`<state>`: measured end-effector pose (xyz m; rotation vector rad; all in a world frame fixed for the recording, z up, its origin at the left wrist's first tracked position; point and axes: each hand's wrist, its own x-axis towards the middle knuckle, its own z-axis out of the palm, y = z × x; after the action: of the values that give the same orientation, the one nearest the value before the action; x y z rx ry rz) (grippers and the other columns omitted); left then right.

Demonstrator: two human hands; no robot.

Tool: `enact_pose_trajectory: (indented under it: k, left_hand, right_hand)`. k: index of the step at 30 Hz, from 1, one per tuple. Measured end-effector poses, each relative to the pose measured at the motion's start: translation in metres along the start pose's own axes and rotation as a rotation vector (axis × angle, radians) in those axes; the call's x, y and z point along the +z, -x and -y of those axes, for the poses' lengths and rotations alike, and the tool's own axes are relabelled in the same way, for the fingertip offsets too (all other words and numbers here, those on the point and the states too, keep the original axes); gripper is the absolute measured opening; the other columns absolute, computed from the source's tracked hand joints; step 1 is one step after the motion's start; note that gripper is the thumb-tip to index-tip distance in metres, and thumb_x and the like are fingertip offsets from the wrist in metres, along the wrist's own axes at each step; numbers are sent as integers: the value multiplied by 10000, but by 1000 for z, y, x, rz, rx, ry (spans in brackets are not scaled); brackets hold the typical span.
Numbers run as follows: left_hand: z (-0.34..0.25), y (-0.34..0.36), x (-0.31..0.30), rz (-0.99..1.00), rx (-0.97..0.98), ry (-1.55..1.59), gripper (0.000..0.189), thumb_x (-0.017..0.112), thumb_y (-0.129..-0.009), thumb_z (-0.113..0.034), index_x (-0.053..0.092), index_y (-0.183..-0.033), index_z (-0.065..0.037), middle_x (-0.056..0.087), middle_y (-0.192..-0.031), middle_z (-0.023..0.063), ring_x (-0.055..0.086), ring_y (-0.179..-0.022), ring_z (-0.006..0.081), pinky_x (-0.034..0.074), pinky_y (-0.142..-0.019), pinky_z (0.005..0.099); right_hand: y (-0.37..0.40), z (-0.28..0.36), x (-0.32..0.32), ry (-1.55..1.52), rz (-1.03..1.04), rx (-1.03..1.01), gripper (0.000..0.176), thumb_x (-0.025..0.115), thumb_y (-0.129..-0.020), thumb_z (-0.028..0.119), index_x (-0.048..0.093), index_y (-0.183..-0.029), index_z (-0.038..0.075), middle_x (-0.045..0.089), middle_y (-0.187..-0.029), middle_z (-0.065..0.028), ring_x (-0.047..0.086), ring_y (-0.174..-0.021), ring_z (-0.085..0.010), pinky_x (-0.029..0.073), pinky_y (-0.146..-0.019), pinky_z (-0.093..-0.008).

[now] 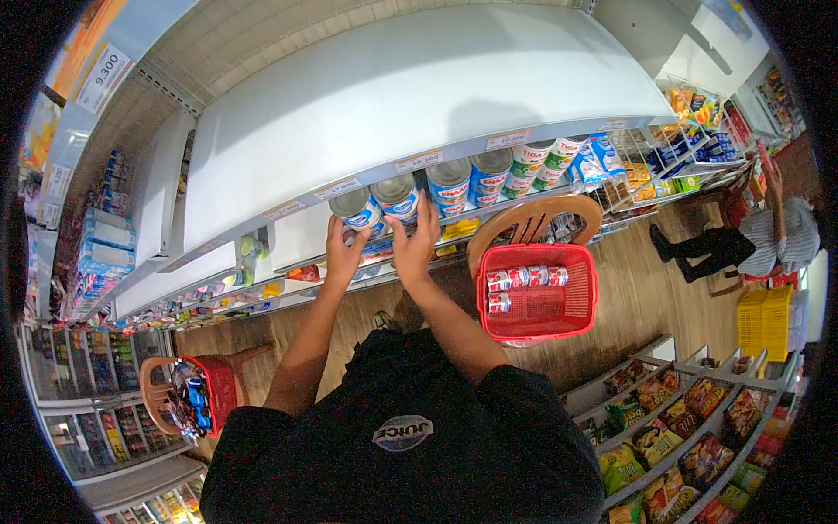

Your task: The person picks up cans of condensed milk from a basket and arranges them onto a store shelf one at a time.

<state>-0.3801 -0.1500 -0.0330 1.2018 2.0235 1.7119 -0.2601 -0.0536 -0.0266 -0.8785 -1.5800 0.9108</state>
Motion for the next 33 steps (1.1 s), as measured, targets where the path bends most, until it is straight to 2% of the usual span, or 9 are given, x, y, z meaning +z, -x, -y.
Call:
enact_pose_trajectory:
  k: [11,18,21,23,25,26,27,30,33]
  left_hand:
    - [-4,-1,-1,-8,-11,5,581,772,-862,-174,469,-1306,44,500,-1292,148,614,-1098,242,558,-853,341]
    - [0,-16,-21,143,-18,-56,647,805,-827,-196,480,-1341,24,505,-1299,132,607,-1116,249,558,-870,358]
    - [-1,-23,-30,214,-56,-6,655,796,-834,-201,473,-1360,17,507,-1311,119,601,-1129,249,551,-891,370]
    - [8,-25,-40,258,-75,41,650,782,-847,-202,465,-1372,13,508,-1320,111,600,-1135,249,543,-910,376]
    - [31,-30,-51,368,-152,264,616,713,-912,-185,423,-1424,0,475,-1394,106,561,-1211,248,505,-974,385]
    - [34,-25,-52,295,-177,303,618,562,-1014,-358,345,-1490,-27,454,-1438,106,510,-1273,234,475,-1011,386]
    - [42,-25,-50,306,-173,300,618,562,-1014,-358,345,-1490,-27,454,-1438,106,510,-1273,234,475,-1011,386]
    - [83,-21,-32,268,-249,315,948,141,-953,-740,147,-1560,-13,255,-1590,145,226,-1470,276,159,-1219,445]
    - [7,-5,-2,304,-397,558,943,212,-958,-741,119,-1574,-33,267,-1580,153,262,-1460,278,215,-1193,431]
  right_hand:
    - [0,-1,-2,-21,4,9,712,804,-784,156,455,-1374,-39,535,-1270,-249,502,-1199,-419,371,-1025,-471]
    - [17,3,-5,-118,-64,-11,638,802,-789,164,456,-1288,-30,519,-1250,-253,482,-1201,-413,368,-1015,-478]
    - [48,3,-4,-53,-1,-93,629,801,-792,176,455,-1282,-13,498,-1268,-244,481,-1182,-406,367,-1007,-485]
    - [60,9,5,52,214,-86,649,804,-786,191,454,-1296,-6,484,-1292,-236,483,-1174,-410,357,-1009,-487]
    - [66,13,14,60,235,-73,700,801,-784,195,421,-1337,-5,465,-1324,-232,449,-1221,-415,318,-1032,-498]
    - [67,17,16,100,228,-58,738,798,-784,198,393,-1366,-5,449,-1347,-234,421,-1253,-416,295,-1044,-508]
    - [69,20,18,139,220,-41,776,796,-784,201,365,-1395,-6,433,-1371,-235,392,-1285,-416,272,-1055,-517]
    - [75,21,21,148,242,1,821,784,-792,202,316,-1436,-3,397,-1412,-242,351,-1323,-416,241,-1072,-534]
    - [79,15,25,196,232,-18,815,767,-803,195,308,-1447,-2,387,-1420,-248,341,-1333,-424,234,-1084,-532]
